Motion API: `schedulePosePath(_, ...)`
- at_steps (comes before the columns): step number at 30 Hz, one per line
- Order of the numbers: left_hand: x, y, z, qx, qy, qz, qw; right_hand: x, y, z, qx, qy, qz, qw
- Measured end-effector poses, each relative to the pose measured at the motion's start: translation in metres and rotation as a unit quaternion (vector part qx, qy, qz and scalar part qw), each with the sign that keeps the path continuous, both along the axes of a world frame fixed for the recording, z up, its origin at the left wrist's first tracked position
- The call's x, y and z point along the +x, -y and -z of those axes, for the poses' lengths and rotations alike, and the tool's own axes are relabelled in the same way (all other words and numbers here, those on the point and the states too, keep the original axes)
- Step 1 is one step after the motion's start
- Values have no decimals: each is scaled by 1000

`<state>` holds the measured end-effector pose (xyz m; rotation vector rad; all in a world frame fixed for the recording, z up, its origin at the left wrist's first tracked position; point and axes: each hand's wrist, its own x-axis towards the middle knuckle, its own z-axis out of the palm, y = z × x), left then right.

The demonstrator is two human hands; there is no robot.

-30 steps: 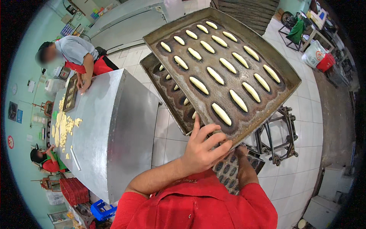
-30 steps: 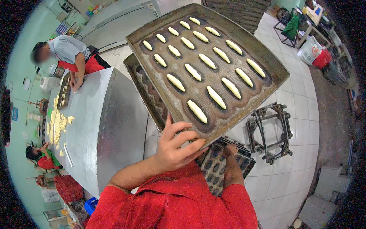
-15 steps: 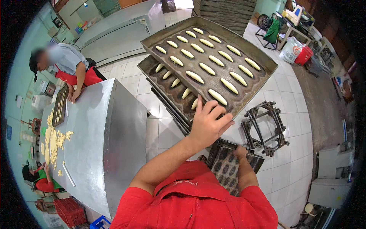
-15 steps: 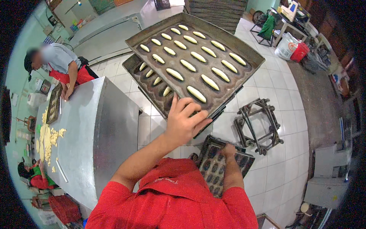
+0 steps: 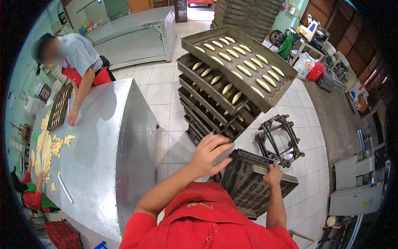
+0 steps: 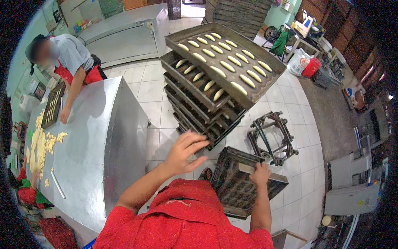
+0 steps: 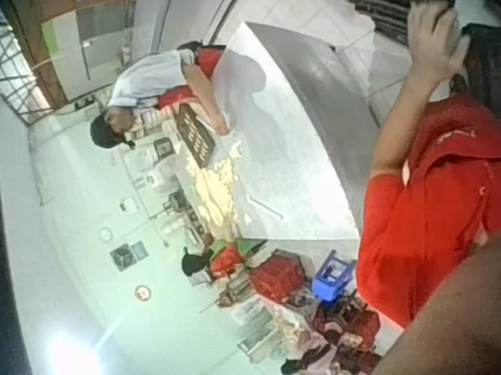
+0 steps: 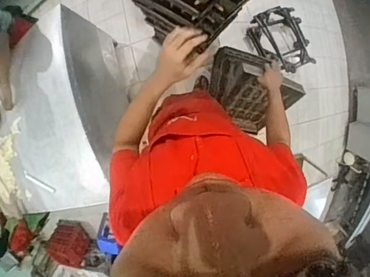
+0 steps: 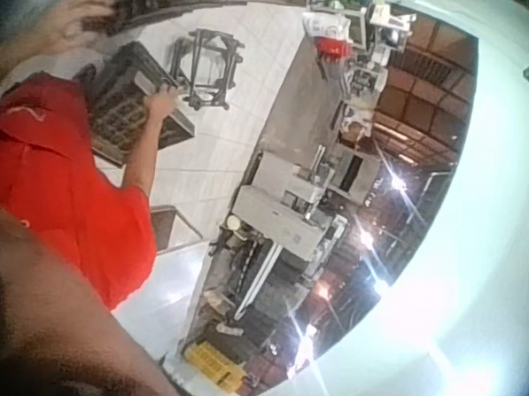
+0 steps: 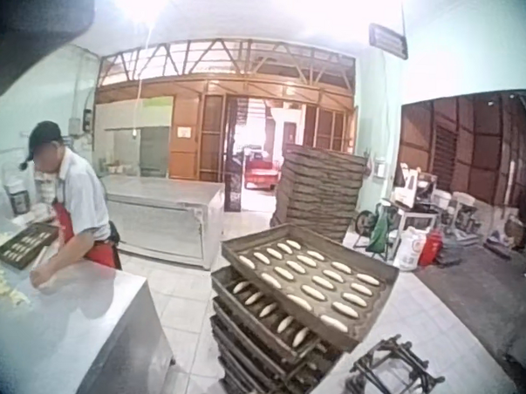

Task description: The person stacks a tray of shaped dough onto a rack, takes an empty tray, and shapes dough pieces by hand and with a roller before placing them onto the tray. The person then stacks the filled tray onto the rack and picks up another empty tray.

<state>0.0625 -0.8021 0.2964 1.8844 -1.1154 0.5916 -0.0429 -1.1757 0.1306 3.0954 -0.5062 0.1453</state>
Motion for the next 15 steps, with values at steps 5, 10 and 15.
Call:
schedulePosePath(5, -75, -123, 117, 49, -274, 2, 960, -99, -39, -48, 84, -55, 55, 993)
schedulePosePath(10, -163, -204, 183, 33, -397, -85, 913, -186, -96, -67, 16, 161, -26, 987)
schedulePosePath(15, -204, -227, 210, -72, -474, -137, 867, -218, -105, -104, 54, 296, 32, 953)
